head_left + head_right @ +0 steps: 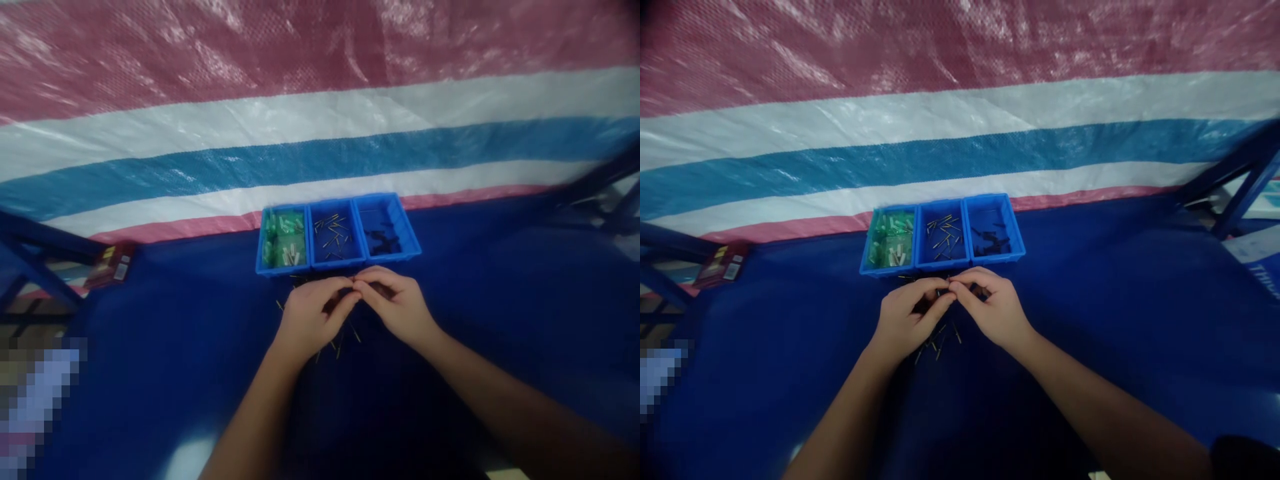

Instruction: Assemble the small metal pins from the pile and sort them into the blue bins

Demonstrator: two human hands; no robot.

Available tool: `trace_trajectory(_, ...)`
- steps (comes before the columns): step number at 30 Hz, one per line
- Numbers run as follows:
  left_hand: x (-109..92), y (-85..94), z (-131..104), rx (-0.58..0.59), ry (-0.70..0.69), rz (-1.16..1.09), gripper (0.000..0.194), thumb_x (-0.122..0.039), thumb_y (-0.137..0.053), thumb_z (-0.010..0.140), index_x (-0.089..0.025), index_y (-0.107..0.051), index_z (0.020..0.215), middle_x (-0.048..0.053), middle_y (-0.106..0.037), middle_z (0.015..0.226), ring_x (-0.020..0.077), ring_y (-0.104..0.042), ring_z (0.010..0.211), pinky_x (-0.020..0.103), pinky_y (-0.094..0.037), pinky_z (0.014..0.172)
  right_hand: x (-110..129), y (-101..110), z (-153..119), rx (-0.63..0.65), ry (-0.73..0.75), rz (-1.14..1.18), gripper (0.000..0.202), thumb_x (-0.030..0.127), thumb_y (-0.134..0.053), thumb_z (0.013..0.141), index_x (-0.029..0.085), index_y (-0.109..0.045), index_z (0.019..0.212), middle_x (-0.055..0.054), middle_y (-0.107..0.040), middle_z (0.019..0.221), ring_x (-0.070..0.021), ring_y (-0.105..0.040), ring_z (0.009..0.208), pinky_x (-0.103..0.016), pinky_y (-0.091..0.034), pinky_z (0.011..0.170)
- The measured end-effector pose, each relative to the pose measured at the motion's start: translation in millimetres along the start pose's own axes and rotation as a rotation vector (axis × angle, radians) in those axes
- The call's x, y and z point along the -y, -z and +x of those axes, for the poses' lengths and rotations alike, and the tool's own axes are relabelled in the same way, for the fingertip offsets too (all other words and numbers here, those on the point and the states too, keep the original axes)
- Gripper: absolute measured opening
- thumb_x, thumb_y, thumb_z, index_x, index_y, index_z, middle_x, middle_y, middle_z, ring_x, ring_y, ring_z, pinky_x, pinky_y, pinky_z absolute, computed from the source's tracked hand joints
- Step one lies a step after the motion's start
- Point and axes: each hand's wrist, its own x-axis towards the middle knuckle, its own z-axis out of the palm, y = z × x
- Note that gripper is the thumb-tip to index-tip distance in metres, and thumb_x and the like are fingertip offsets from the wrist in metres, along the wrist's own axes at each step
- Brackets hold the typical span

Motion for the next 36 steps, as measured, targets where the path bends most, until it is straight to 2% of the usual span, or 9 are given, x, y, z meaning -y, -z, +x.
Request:
trace_trajectory(4,-0.5,-0.3,-0.3,0.02,0.013,-0.01,0.019,-0.03,-0.067,0.09,-0.023,-0.069,0.108,-0.005,-0.067,0.067,0.0089,-0.062,0.059,0.021,-0.052,0.066,2.7,-0.7,0.6,-0.006,-0.101,0.089,0.018,0.038,-0.074,0.082,0.021,-0.076,0.085,-0.003,-0.076,0.081,-0.017,-0.069,0.07,-0.031,-0.058,0.066)
trace_trajectory(7,0.0,-1.7,-0.7,0.009,-0.001,0.017,0.019,-0.028,-0.066,0.091,-0.024,-0.069,0.109,-0.006,-0.064,0.062,0.0086,-0.062,0.057,0.021,-0.05,0.063,5.0,-0.9,1.2,-0.003,-0.121,0.127,0.019,0.04,-0.075,0.081,0.021,-0.076,0.082,-0.002,-0.076,0.076,-0.0156,-0.068,0.065,-0.03,-0.059,0.064)
trace_trajectory(16,2.3,-3.9,-1.2,-0.056,-0.05,0.089,0.016,-0.024,-0.064,0.093,-0.02,-0.071,0.106,0.001,-0.074,0.079,0.0133,-0.071,0.072,0.025,-0.057,0.078,5.0,-0.1,1.8,-0.002,-0.125,0.136,0.021,0.042,-0.077,0.079,0.021,-0.076,0.085,-0.002,-0.075,0.077,-0.0144,-0.066,0.062,-0.029,-0.058,0.062)
trace_trajectory(25,1.8,-2.1,-0.5,-0.027,-0.015,0.101,0.015,-0.031,-0.063,0.094,-0.021,-0.071,0.102,0.001,-0.074,0.079,0.0142,-0.072,0.074,0.026,-0.057,0.079,10.3,0.9,2.3,0.024,-0.109,0.072,0.029,0.047,-0.071,0.084,0.02,-0.072,0.074,-0.002,-0.071,0.069,-0.0139,-0.063,0.06,-0.027,-0.055,0.062)
trace_trajectory(31,1.6,-0.8,-1.9,0.021,-0.037,0.009,0.02,-0.026,-0.062,0.093,-0.02,-0.067,0.111,0.001,-0.074,0.083,0.0127,-0.071,0.074,0.024,-0.056,0.076,5.4,2.8,0.4,0.044,-0.109,0.05,0.043,0.049,-0.062,0.092,0.019,-0.067,0.061,-0.001,-0.067,0.061,-0.0142,-0.062,0.059,-0.027,-0.05,0.062)
trace_trajectory(36,-0.2,0.1,-1.2,0.043,-0.051,-0.009,0.013,-0.023,-0.061,0.094,-0.02,-0.067,0.106,0.001,-0.075,0.085,0.0123,-0.07,0.075,0.023,-0.055,0.075,5.8,1.9,-0.5,0.084,-0.136,0.062,0.055,0.053,-0.055,0.095,0.019,-0.062,0.052,-0.002,-0.063,0.054,-0.0143,-0.061,0.057,-0.028,-0.048,0.061)
